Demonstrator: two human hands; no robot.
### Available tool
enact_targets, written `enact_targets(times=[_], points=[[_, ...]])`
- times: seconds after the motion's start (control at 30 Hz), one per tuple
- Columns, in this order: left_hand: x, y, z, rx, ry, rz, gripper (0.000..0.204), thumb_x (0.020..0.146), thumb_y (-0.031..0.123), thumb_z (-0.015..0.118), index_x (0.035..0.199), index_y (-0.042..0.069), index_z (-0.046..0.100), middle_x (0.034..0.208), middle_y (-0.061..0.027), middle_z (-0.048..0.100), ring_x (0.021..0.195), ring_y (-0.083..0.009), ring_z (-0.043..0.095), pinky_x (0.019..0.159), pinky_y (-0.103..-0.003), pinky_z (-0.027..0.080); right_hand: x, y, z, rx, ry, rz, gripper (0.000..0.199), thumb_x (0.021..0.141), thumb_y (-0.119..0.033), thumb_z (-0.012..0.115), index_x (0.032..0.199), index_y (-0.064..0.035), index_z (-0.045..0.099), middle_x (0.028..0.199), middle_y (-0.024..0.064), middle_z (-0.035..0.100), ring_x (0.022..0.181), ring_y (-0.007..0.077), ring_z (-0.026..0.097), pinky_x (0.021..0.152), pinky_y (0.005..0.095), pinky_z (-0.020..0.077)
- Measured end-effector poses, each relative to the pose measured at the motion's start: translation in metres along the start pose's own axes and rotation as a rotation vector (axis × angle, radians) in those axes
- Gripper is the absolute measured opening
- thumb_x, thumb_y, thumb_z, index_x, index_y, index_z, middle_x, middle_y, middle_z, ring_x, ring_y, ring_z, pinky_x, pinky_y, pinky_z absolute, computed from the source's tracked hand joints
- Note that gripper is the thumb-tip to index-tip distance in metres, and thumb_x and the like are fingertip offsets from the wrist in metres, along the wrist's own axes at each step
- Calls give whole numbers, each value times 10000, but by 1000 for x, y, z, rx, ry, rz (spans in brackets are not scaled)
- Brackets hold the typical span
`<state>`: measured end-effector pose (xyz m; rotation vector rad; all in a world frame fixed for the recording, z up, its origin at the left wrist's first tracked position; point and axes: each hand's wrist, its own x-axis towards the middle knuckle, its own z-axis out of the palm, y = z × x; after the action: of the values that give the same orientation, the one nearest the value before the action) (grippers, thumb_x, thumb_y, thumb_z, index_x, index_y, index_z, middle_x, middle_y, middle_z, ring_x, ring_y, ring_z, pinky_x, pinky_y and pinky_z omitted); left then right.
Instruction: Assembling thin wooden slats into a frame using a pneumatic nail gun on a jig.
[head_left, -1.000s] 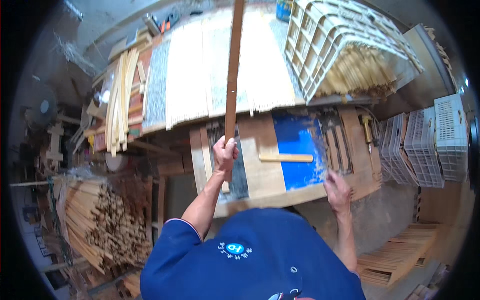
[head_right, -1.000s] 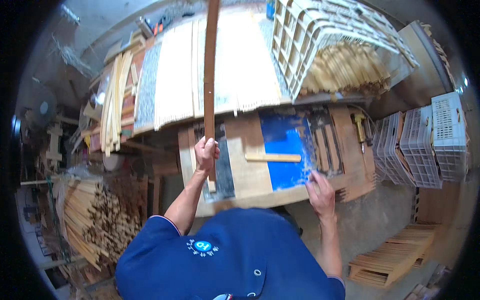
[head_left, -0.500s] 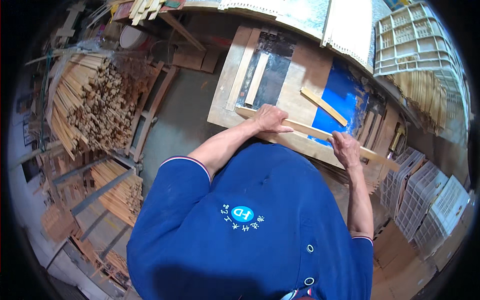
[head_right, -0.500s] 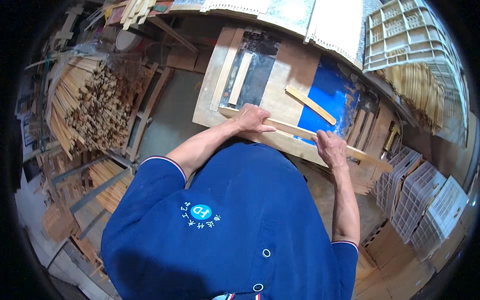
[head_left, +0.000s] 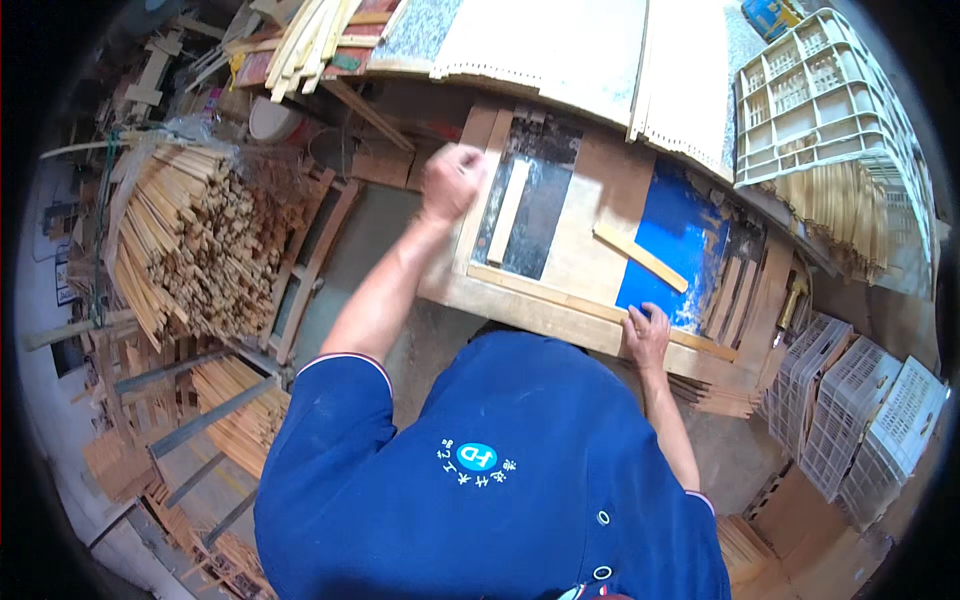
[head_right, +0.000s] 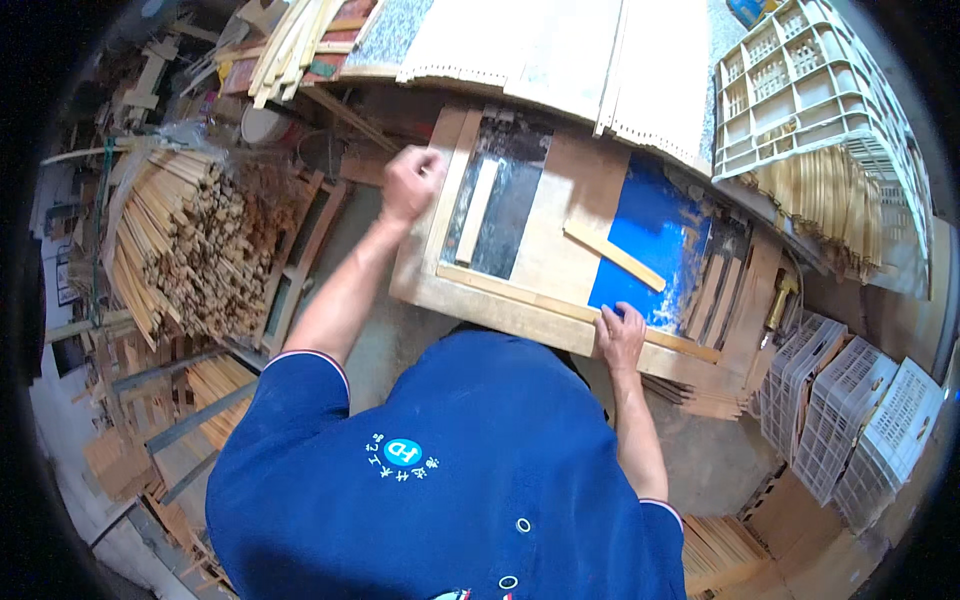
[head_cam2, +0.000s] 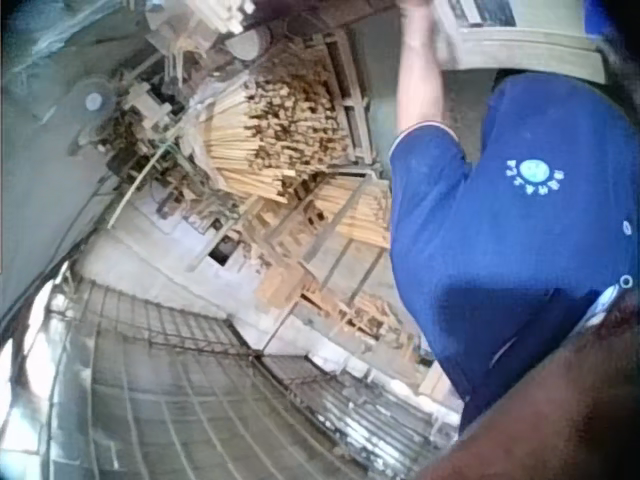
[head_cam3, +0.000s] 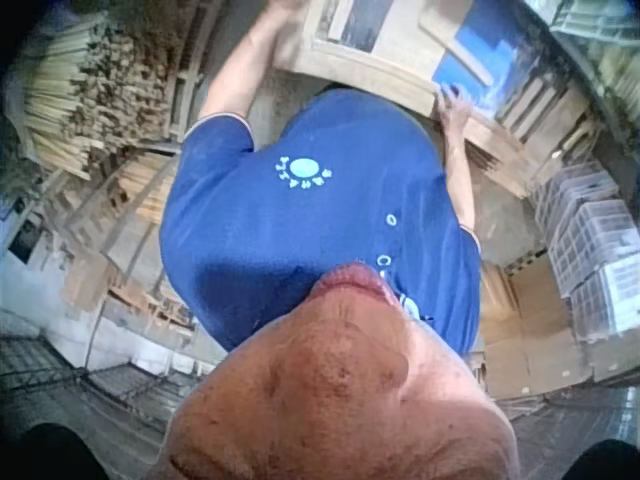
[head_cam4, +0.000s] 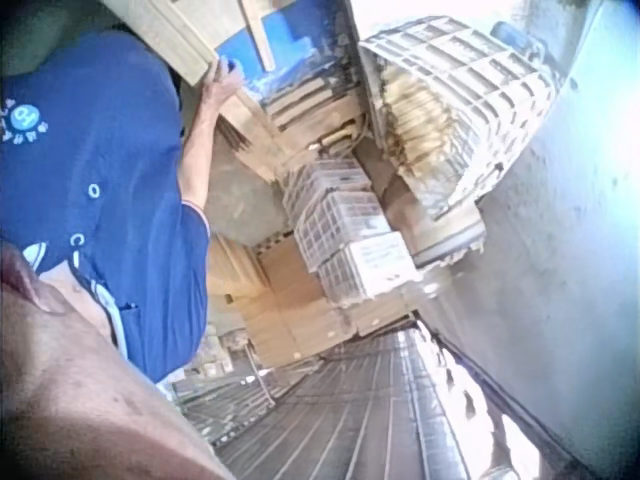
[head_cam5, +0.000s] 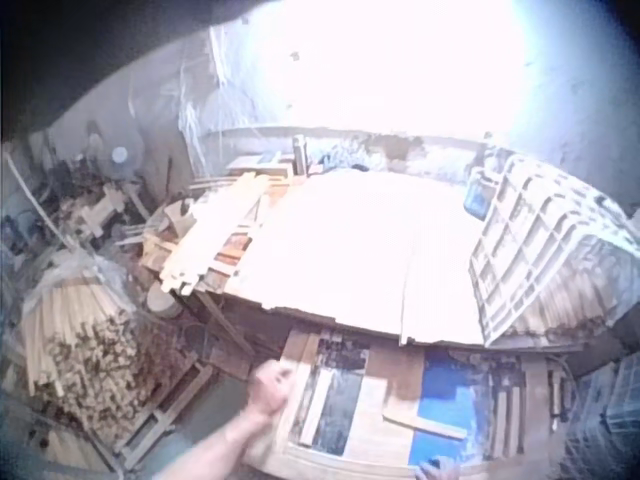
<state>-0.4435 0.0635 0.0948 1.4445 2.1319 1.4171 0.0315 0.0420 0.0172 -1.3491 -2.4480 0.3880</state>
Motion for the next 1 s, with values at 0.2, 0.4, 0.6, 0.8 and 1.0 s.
enact_targets(times=[0.2, 0.4, 0.6, 0.8, 1.0], points=[[198, -57, 5, 259, -27, -46, 224, 867, 182, 571, 941, 6, 688, 840, -242, 676, 834, -396, 670, 768, -482, 524, -34, -28, -2, -238, -377, 222, 749, 927, -456, 620, 1510, -36, 410, 1586, 191, 366, 1479, 377, 303, 1227, 514, 202], [281, -130, 60, -96, -218, -653, 309, 864, 225, 521, 1004, -40, 600, 780, -80, 541, 683, -188, 455, 576, -418, 381, -21, -42, -16, -165, -519, 345, 819, 972, -591, 496, 1561, -49, 321, 1640, 186, 263, 1528, 356, 210, 1246, 495, 159], [320, -126, 35, 218, -499, -750, 474, 997, 392, 505, 1010, -66, 628, 885, -213, 679, 828, -358, 677, 693, -483, 526, -20, -18, -18, 105, -246, 449, 633, 984, -470, 581, 1468, -76, 476, 1563, 192, 389, 1464, 369, 330, 1214, 479, 270], [238, -65, -3, 452, 180, -125, 623, 1035, 461, 477, 1059, -154, 574, 999, -372, 644, 913, -492, 657, 791, -523, 516, -22, -35, -66, 306, 86, 675, 581, 954, -376, 644, 1431, -72, 515, 1488, 197, 476, 1390, 351, 445, 1160, 431, 373], [75, 65, 21, -306, 72, 169, 418, 1096, 352, 413, 870, 5, 472, 807, -56, 442, 789, -203, 457, 748, -354, 403, 45, -82, -175, 283, 313, 320, 464, 884, -213, 750, 1291, -33, 615, 1192, 174, 658, 1001, 313, 688, 904, 377, 562]])
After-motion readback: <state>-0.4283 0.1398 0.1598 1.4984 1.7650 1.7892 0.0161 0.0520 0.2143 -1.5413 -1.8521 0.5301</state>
